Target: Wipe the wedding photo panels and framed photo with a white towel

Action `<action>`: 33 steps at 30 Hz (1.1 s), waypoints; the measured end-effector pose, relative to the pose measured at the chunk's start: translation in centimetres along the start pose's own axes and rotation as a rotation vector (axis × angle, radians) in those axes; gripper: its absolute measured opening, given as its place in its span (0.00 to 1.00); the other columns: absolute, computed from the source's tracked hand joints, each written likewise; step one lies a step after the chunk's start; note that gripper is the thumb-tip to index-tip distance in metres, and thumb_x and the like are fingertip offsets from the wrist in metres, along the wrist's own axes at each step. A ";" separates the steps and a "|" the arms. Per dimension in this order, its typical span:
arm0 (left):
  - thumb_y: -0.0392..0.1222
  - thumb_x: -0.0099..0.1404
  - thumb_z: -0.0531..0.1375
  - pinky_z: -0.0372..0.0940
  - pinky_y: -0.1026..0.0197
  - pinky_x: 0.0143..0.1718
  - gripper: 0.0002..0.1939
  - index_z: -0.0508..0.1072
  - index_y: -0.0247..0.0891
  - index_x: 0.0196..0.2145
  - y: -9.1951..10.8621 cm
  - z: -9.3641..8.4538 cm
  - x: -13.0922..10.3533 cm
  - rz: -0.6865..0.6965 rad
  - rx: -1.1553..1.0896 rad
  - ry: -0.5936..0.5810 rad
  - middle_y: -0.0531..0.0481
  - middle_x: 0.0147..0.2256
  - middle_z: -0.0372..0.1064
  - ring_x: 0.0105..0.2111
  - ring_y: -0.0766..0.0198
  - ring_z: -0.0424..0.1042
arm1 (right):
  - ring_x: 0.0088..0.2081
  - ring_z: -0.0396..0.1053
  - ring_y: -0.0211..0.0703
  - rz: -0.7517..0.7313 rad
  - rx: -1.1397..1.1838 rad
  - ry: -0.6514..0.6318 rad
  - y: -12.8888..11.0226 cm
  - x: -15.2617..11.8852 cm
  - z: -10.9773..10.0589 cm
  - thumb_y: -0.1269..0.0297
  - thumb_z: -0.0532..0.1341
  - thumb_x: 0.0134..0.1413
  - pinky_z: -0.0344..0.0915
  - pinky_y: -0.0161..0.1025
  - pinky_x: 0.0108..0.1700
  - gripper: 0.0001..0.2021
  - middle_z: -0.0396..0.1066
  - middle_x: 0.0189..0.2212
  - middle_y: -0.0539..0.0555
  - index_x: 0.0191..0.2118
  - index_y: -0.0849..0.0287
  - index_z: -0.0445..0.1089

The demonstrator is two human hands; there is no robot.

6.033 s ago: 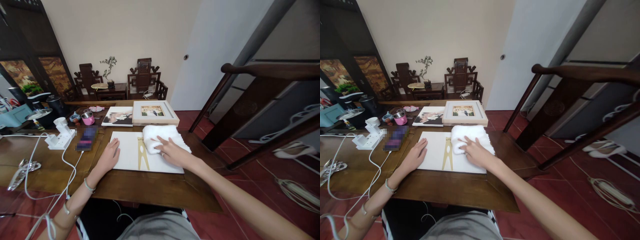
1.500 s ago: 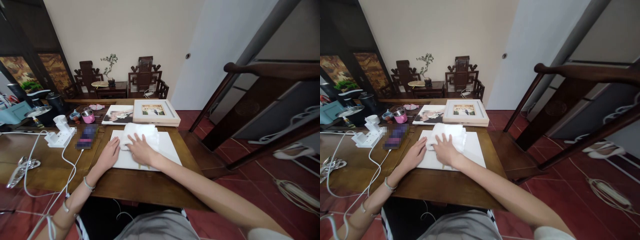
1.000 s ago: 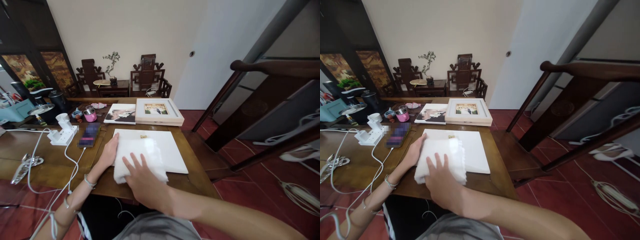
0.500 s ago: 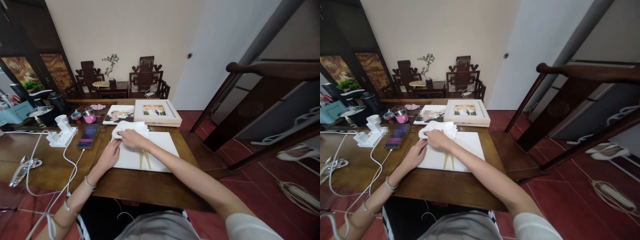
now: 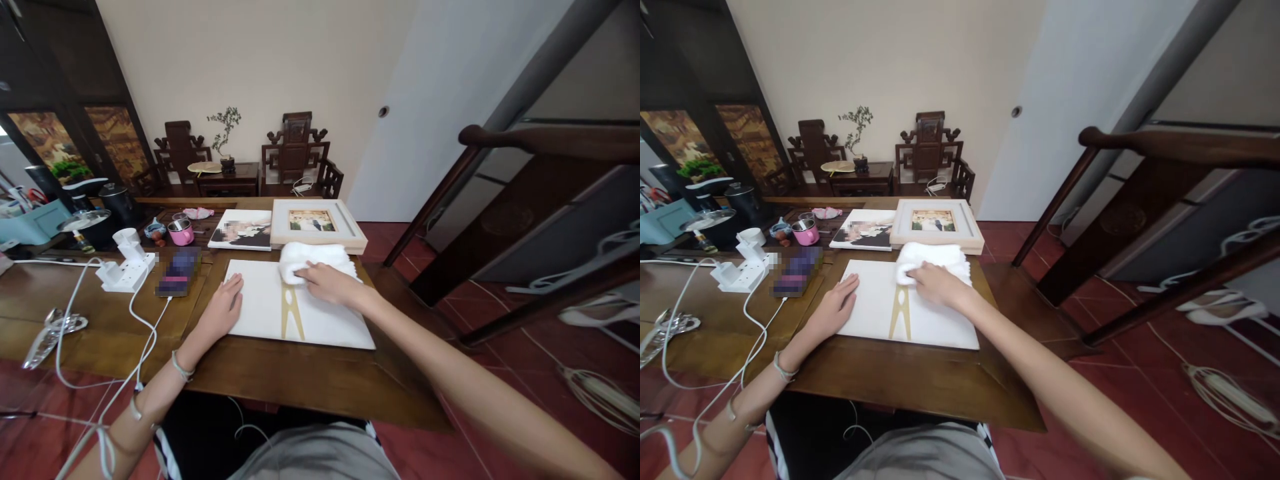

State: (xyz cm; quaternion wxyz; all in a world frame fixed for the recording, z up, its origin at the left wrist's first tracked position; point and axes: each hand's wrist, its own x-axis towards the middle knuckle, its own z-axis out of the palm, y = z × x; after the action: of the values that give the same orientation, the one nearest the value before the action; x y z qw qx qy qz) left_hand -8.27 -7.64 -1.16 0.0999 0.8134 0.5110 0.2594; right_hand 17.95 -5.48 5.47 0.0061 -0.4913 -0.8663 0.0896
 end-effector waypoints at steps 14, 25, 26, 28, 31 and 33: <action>0.38 0.67 0.46 0.52 0.44 0.63 0.21 0.68 0.32 0.54 -0.2 0.3 0.0 0.016 -0.015 0.046 0.38 0.59 0.61 0.62 0.52 0.57 | 0.68 0.36 0.53 -0.150 -0.042 0.088 -0.9 -12.6 4.3 0.82 0.48 0.43 0.43 0.65 0.64 0.25 0.47 0.66 0.52 0.43 0.57 0.74; 0.39 0.67 0.47 0.53 0.45 0.63 0.22 0.68 0.31 0.54 -0.3 0.2 0.1 0.009 -0.025 0.049 0.38 0.59 0.62 0.62 0.52 0.57 | 0.66 0.42 0.59 -0.032 -0.087 0.126 3.3 -3.3 2.6 0.81 0.49 0.48 0.48 0.67 0.60 0.26 0.50 0.65 0.63 0.53 0.67 0.68; 0.39 0.67 0.47 0.53 0.45 0.63 0.22 0.68 0.32 0.54 -0.2 0.2 0.1 0.008 -0.027 0.052 0.38 0.59 0.62 0.62 0.52 0.57 | 0.67 0.41 0.60 -0.031 -0.089 0.123 2.7 -4.0 2.8 0.81 0.49 0.48 0.48 0.68 0.60 0.26 0.49 0.65 0.62 0.52 0.66 0.68; 0.38 0.66 0.47 0.53 0.45 0.63 0.22 0.68 0.32 0.54 -0.2 0.2 0.0 0.006 -0.027 0.057 0.38 0.58 0.62 0.61 0.53 0.58 | 0.67 0.39 0.61 -0.034 -0.089 0.112 1.2 -6.2 3.2 0.81 0.49 0.47 0.46 0.69 0.61 0.25 0.49 0.66 0.62 0.51 0.65 0.70; 0.37 0.66 0.46 0.52 0.46 0.63 0.22 0.68 0.30 0.54 -0.1 0.2 0.0 0.002 -0.016 0.043 0.37 0.59 0.62 0.62 0.53 0.57 | 0.67 0.36 0.61 -0.059 -0.083 0.088 -1.1 -10.3 4.0 0.81 0.50 0.46 0.43 0.68 0.62 0.24 0.47 0.66 0.60 0.48 0.63 0.72; 0.37 0.67 0.46 0.51 0.46 0.64 0.23 0.67 0.28 0.55 -0.1 0.2 0.1 0.006 -0.001 0.024 0.36 0.60 0.60 0.62 0.53 0.56 | 0.67 0.33 0.60 -0.102 -0.069 0.061 -2.3 -12.7 4.4 0.82 0.50 0.43 0.41 0.69 0.63 0.24 0.45 0.67 0.58 0.45 0.61 0.74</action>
State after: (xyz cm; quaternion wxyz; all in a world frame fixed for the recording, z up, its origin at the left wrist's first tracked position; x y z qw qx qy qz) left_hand -8.25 -7.53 -1.31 0.0934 0.8116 0.5097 0.2697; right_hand 22.12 -18.09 2.49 0.0202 -0.4491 -0.8922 0.0440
